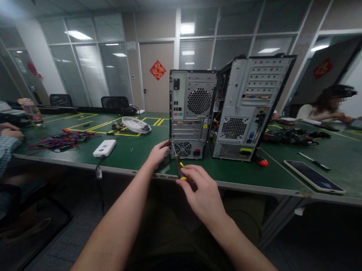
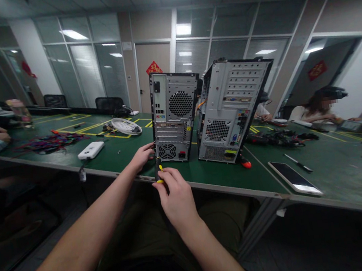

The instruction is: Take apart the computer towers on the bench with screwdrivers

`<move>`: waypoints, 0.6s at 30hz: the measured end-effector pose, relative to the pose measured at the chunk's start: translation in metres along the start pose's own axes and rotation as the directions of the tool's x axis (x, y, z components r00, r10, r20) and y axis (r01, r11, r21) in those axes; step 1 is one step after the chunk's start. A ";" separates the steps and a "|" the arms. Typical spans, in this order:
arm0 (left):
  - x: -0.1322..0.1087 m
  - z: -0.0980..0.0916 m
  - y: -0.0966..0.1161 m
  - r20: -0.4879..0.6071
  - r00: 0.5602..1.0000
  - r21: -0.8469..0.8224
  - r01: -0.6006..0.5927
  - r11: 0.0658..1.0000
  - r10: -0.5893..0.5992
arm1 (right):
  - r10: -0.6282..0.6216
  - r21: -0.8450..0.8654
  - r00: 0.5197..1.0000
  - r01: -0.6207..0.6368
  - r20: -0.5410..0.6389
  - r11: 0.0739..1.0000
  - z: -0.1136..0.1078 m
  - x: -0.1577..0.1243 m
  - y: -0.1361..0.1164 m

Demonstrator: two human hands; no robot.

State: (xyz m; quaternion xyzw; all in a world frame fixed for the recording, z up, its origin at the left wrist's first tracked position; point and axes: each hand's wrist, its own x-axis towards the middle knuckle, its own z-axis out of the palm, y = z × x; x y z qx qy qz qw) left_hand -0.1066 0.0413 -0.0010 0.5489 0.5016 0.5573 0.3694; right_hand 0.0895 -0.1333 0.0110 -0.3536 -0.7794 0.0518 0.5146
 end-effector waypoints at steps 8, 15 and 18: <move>0.001 0.000 -0.002 -0.002 1.000 0.008 0.008 1.000 -0.008 | -0.048 -0.029 0.999 0.048 -0.007 0.998 -0.003 -0.001 0.003; 0.003 0.000 -0.003 0.002 1.000 0.007 0.005 1.000 -0.005 | -0.054 -0.001 0.999 0.054 0.004 0.999 -0.009 0.003 0.003; 0.001 0.000 -0.001 0.003 1.000 0.009 0.012 1.000 -0.012 | -0.008 0.018 1.000 0.009 -0.018 1.000 -0.006 0.002 0.003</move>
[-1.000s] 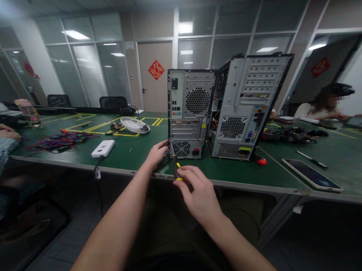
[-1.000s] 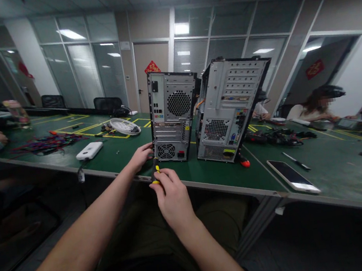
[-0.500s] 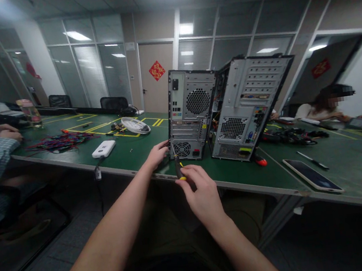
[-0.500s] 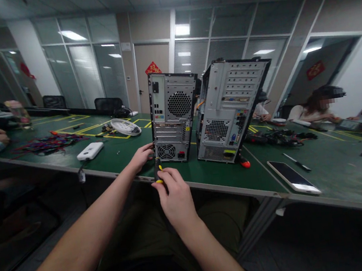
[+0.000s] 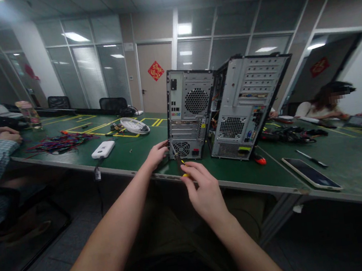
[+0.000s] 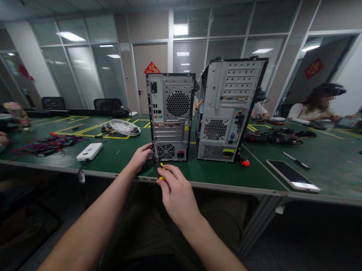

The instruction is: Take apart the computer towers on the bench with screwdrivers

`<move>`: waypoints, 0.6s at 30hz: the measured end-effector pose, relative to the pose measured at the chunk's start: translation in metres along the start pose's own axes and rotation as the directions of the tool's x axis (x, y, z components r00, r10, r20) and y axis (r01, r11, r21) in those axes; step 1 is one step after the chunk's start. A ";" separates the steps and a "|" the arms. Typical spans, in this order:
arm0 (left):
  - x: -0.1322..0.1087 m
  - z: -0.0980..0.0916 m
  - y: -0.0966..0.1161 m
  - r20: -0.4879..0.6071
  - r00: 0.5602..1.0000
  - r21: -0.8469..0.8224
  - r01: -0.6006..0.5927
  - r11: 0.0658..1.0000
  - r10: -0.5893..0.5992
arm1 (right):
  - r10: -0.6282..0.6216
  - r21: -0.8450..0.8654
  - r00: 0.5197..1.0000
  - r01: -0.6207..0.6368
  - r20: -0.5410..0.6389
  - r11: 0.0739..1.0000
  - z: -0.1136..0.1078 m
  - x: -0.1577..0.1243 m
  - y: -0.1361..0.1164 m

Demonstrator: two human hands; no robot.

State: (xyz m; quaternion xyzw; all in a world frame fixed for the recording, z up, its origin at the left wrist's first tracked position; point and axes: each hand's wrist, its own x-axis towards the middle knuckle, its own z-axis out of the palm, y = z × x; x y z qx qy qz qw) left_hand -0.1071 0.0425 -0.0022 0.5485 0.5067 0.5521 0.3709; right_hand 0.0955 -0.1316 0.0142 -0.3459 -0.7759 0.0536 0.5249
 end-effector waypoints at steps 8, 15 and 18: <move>0.001 0.001 0.000 -0.007 1.000 -0.001 0.014 1.000 -0.014 | -0.074 -0.043 0.996 0.077 0.050 0.996 0.005 -0.003 0.001; 0.000 0.001 0.000 -0.011 1.000 -0.017 0.005 1.000 -0.006 | 0.019 -0.005 1.000 -0.019 0.023 1.000 0.009 -0.004 0.001; -0.001 0.001 0.001 -0.013 1.000 -0.027 -0.004 1.000 0.004 | 0.047 0.016 0.999 -0.048 0.025 0.999 0.012 -0.005 0.002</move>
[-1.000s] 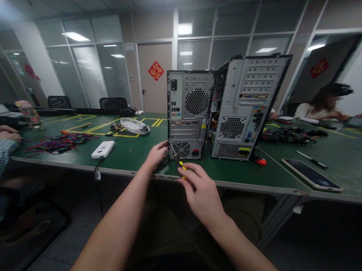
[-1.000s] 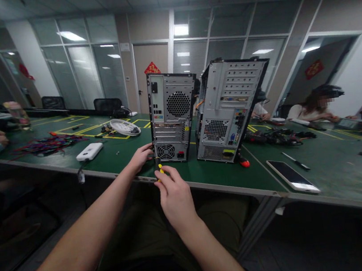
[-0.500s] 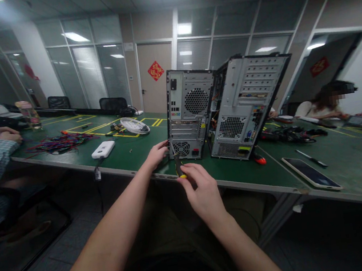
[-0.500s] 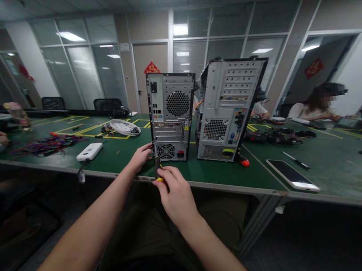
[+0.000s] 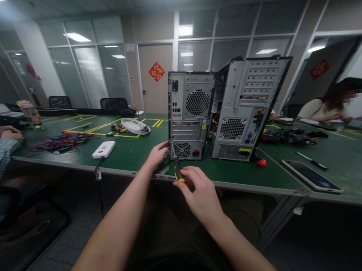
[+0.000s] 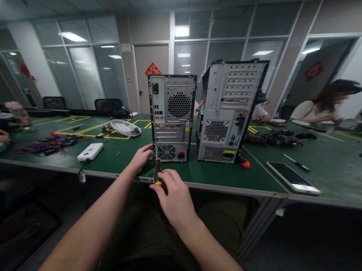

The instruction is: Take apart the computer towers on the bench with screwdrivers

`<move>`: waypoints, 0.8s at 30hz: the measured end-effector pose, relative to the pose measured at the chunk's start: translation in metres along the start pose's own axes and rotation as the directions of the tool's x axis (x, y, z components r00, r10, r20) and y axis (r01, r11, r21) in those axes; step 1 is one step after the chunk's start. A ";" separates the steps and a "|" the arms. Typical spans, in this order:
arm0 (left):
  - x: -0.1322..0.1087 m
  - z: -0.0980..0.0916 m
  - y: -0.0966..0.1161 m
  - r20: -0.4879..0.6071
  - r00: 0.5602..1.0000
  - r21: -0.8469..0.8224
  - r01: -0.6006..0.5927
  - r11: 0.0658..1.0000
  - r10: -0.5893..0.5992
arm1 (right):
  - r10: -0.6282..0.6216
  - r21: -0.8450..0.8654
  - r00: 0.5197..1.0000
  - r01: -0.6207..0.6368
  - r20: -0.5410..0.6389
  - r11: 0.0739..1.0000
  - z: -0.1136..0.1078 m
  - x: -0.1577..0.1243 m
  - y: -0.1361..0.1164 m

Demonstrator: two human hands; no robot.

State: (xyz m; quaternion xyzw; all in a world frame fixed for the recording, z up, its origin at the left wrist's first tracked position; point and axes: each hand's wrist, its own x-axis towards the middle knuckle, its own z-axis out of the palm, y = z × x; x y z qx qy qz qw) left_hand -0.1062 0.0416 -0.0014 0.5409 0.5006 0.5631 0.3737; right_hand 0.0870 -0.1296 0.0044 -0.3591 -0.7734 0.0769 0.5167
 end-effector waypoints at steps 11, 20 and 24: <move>0.001 0.000 -0.001 0.005 1.000 0.022 0.012 1.000 -0.012 | -0.012 0.010 0.999 0.013 -0.042 1.000 -0.003 0.002 0.001; 0.001 -0.001 -0.001 0.011 1.000 0.018 0.001 1.000 -0.001 | 0.028 0.109 0.999 -0.023 -0.044 0.994 -0.007 0.004 0.002; 0.001 -0.001 -0.001 0.013 1.000 0.011 0.002 1.000 -0.002 | 0.035 0.123 0.998 -0.028 -0.054 0.992 -0.007 0.004 0.001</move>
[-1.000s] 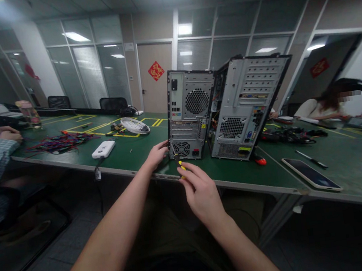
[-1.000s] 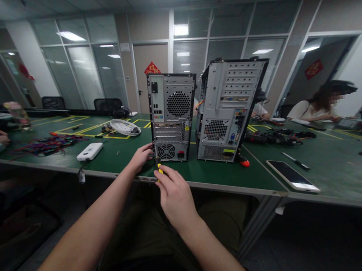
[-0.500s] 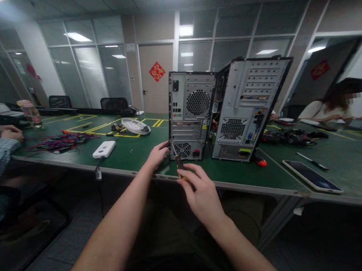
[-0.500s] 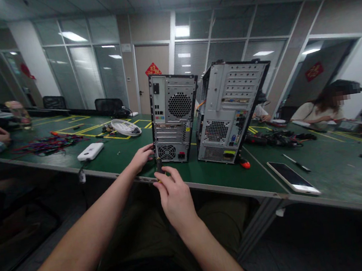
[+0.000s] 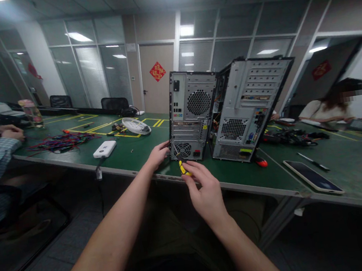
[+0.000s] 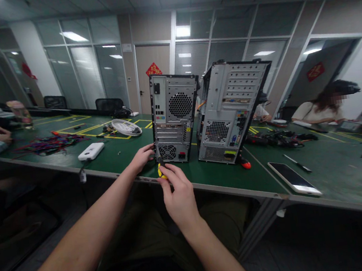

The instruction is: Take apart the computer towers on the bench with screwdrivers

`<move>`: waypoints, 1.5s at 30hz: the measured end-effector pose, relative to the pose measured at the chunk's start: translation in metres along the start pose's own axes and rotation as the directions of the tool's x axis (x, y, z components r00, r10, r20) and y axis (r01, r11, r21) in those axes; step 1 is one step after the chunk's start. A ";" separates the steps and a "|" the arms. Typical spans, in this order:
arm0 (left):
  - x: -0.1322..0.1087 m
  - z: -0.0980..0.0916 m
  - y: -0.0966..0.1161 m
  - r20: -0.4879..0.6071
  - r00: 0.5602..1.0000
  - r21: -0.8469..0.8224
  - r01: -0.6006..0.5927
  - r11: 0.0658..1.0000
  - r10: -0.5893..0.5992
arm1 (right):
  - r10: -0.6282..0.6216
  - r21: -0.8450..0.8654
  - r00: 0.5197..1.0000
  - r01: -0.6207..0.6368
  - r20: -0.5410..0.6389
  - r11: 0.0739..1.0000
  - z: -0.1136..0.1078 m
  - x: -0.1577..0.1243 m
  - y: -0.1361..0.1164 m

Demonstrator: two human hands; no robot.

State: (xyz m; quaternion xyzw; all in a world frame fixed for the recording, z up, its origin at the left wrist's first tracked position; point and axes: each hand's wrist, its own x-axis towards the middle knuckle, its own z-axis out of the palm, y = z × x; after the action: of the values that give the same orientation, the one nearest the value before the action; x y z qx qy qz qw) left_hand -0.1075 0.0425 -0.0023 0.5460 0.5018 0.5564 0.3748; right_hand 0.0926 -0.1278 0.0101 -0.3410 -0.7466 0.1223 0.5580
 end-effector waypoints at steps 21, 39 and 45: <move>0.001 0.001 -0.001 -0.014 1.000 0.012 0.005 1.000 -0.005 | -0.013 0.033 0.999 0.014 -0.043 0.999 0.004 0.000 0.001; -0.001 0.001 0.001 -0.010 1.000 -0.008 -0.010 1.000 0.010 | -0.025 0.009 0.999 0.025 -0.021 1.000 0.002 0.000 0.001; 0.001 0.001 -0.001 -0.013 1.000 0.007 -0.002 1.000 0.002 | -0.033 -0.016 0.998 0.034 0.049 0.999 0.001 -0.001 -0.001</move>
State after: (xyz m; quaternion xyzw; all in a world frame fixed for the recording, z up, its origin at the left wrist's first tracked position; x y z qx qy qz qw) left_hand -0.1071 0.0441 -0.0032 0.5442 0.5056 0.5585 0.3691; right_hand 0.0918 -0.1293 0.0097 -0.3301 -0.7667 0.1150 0.5386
